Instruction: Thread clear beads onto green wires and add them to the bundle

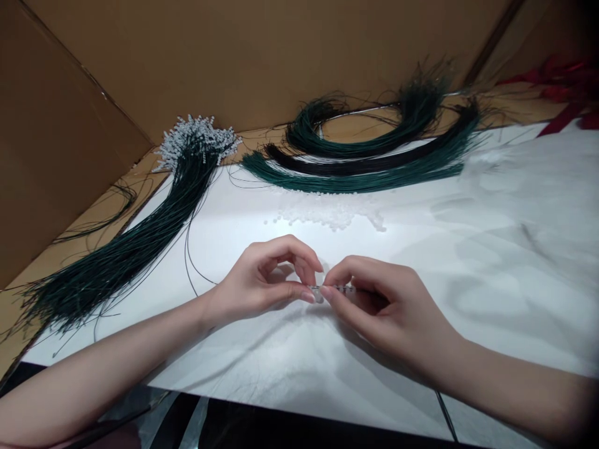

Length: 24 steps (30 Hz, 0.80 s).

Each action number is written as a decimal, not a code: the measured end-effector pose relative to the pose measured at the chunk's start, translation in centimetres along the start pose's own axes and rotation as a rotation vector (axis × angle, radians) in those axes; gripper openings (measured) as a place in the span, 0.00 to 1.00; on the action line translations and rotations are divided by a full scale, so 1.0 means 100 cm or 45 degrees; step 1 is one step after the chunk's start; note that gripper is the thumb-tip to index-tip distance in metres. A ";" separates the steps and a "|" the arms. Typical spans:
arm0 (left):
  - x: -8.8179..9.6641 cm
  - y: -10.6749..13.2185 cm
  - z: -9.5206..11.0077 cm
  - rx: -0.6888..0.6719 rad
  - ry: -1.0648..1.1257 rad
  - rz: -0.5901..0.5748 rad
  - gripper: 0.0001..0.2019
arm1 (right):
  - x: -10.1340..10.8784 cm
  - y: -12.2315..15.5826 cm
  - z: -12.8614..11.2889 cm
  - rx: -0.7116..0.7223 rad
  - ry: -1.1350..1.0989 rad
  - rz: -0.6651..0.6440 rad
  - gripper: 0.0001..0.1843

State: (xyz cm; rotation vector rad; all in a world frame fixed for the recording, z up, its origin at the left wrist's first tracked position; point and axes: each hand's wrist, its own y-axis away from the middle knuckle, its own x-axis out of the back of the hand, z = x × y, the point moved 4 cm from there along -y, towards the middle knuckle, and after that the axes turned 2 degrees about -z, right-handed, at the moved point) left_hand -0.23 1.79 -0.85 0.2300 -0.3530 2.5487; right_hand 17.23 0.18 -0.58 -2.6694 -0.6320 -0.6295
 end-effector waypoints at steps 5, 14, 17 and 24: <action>0.000 0.001 0.000 -0.009 -0.008 0.012 0.12 | 0.000 -0.002 -0.001 -0.001 -0.005 -0.002 0.07; -0.001 0.001 0.003 -0.056 -0.038 0.028 0.11 | 0.000 -0.001 0.000 -0.015 0.016 -0.007 0.08; -0.001 0.003 0.004 -0.109 -0.087 0.038 0.12 | 0.000 0.000 0.001 -0.015 0.025 0.000 0.07; -0.001 0.004 0.005 -0.161 -0.125 0.019 0.15 | 0.000 0.000 0.000 -0.004 0.015 0.009 0.08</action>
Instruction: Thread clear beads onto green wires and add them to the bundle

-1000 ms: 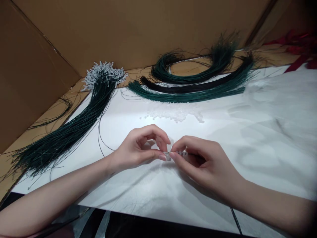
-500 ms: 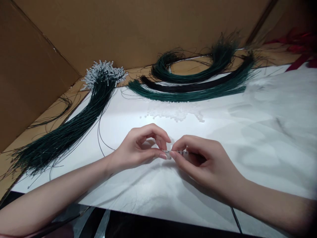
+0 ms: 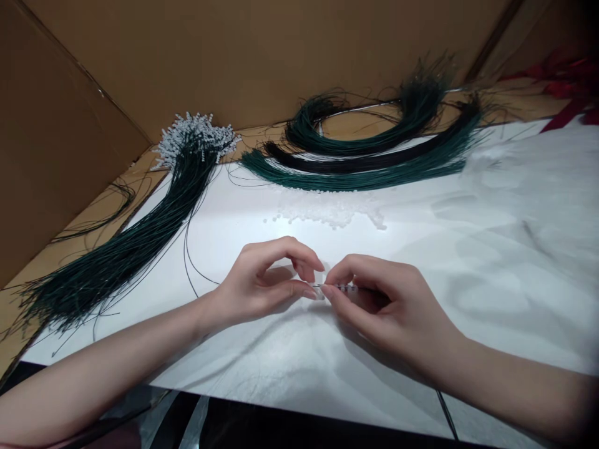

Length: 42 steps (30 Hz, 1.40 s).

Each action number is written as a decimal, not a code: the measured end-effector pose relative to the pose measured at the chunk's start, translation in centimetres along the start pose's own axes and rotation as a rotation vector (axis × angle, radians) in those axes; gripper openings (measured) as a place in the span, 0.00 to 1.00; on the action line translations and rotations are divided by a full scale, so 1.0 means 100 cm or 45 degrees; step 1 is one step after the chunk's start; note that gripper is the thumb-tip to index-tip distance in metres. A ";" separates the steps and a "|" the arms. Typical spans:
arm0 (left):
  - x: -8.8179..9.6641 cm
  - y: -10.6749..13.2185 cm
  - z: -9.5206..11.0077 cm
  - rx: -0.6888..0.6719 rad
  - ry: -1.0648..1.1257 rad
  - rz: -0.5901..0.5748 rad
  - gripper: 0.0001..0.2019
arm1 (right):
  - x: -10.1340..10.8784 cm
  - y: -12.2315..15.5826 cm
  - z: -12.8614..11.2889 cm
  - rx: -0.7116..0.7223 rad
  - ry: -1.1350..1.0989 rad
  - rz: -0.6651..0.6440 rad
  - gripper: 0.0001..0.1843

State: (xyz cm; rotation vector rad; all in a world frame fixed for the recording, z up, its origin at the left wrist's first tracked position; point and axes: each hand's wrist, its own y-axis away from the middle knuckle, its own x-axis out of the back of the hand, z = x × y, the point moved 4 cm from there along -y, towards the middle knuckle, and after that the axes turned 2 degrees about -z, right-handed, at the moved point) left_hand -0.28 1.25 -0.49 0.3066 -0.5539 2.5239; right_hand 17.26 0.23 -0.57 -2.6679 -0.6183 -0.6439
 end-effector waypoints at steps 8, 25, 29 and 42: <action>-0.001 0.000 0.001 -0.024 -0.029 0.010 0.15 | 0.000 0.000 0.000 -0.011 0.006 -0.011 0.07; -0.008 -0.003 0.019 -0.552 -0.612 0.045 0.09 | 0.000 0.001 -0.001 0.005 0.005 0.028 0.08; -0.012 0.000 0.020 -0.568 -0.712 0.047 0.10 | 0.000 0.000 -0.001 0.007 0.007 0.029 0.08; -0.006 0.001 0.013 -0.377 -0.402 0.085 0.18 | 0.000 0.000 0.000 0.025 -0.001 0.032 0.07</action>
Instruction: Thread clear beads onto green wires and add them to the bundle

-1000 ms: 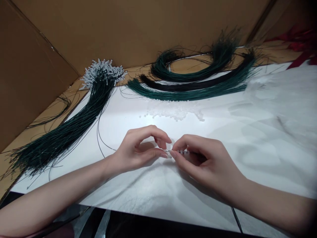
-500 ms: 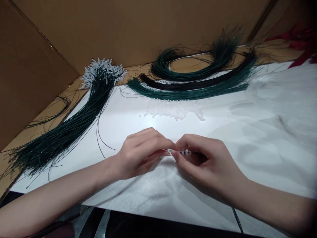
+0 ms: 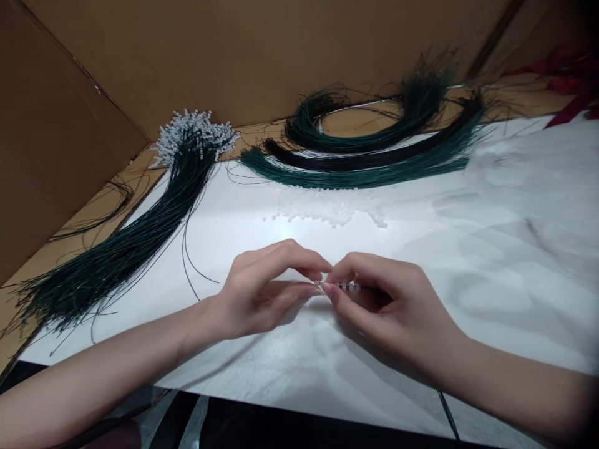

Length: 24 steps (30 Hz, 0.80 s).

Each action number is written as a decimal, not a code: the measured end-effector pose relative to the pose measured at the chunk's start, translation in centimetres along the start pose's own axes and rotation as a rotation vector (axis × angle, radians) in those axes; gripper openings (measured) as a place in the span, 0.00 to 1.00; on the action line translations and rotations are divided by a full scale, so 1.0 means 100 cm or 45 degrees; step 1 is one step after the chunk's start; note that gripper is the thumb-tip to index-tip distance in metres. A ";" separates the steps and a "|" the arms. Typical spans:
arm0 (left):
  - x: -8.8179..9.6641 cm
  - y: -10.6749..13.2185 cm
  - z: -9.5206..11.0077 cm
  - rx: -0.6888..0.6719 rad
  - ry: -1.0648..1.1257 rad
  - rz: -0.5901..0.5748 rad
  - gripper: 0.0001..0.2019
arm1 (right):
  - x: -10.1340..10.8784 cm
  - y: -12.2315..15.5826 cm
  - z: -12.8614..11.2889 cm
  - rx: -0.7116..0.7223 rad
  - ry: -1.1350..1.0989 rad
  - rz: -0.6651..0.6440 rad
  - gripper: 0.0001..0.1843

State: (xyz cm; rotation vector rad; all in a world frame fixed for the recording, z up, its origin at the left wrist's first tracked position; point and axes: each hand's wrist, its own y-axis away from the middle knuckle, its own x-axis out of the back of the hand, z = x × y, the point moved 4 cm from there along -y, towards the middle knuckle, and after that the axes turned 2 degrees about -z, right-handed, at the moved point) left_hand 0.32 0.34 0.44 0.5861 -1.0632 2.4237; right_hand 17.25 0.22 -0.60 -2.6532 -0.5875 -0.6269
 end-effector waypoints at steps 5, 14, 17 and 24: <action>0.001 0.003 -0.003 0.073 0.066 0.004 0.19 | 0.000 -0.001 0.001 -0.006 -0.016 -0.003 0.07; 0.002 0.004 -0.004 0.092 0.081 0.026 0.20 | 0.000 0.000 -0.001 0.005 -0.018 -0.003 0.08; 0.001 0.004 -0.004 0.100 0.088 0.029 0.19 | 0.001 0.000 -0.001 0.005 -0.005 -0.004 0.08; 0.001 0.004 -0.004 0.107 0.127 0.028 0.19 | 0.000 -0.001 -0.002 -0.002 0.017 -0.039 0.08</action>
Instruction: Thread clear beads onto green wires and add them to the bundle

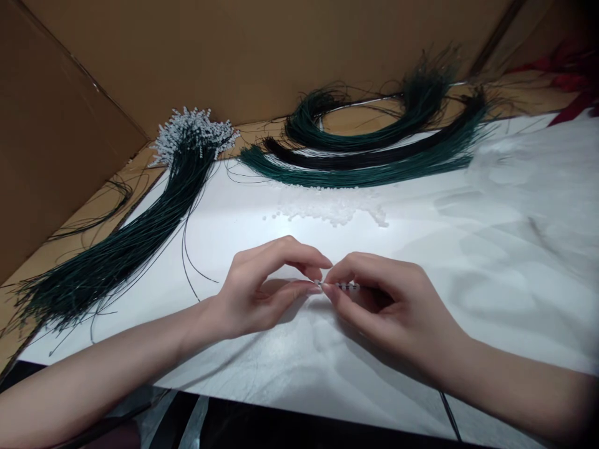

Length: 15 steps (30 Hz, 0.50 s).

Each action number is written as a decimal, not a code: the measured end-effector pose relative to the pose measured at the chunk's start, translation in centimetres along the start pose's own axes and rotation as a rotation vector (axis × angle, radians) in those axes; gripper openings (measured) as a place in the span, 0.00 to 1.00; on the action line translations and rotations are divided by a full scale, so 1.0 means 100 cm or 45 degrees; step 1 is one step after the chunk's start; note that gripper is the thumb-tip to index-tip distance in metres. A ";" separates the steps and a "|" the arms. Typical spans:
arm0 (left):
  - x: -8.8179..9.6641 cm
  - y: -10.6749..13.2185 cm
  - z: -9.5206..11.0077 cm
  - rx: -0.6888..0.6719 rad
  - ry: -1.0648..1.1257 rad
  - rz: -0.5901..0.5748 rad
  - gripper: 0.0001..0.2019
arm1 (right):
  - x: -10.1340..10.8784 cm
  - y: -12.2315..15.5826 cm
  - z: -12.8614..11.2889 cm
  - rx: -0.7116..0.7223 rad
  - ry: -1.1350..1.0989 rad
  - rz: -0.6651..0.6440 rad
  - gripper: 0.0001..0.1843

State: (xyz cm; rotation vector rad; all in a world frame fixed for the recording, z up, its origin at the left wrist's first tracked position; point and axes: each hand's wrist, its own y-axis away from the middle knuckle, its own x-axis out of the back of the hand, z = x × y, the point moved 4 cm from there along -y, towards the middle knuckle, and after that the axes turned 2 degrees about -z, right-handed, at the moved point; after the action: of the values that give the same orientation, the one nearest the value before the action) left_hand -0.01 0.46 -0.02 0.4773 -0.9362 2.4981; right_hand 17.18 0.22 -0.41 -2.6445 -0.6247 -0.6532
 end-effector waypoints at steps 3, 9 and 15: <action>-0.001 0.000 0.000 0.023 0.002 -0.007 0.18 | 0.000 0.000 0.000 0.000 0.001 -0.003 0.09; -0.001 0.000 -0.002 0.078 0.042 -0.035 0.20 | 0.000 0.000 0.000 0.006 0.016 -0.016 0.09; -0.001 0.000 -0.002 0.129 0.020 -0.066 0.18 | 0.001 0.000 -0.001 0.006 0.022 -0.003 0.09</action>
State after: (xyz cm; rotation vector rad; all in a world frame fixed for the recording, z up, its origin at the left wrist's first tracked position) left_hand 0.03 0.58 -0.21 0.5065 -0.7844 2.5074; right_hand 17.24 0.20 -0.27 -2.6314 -0.6236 -0.6731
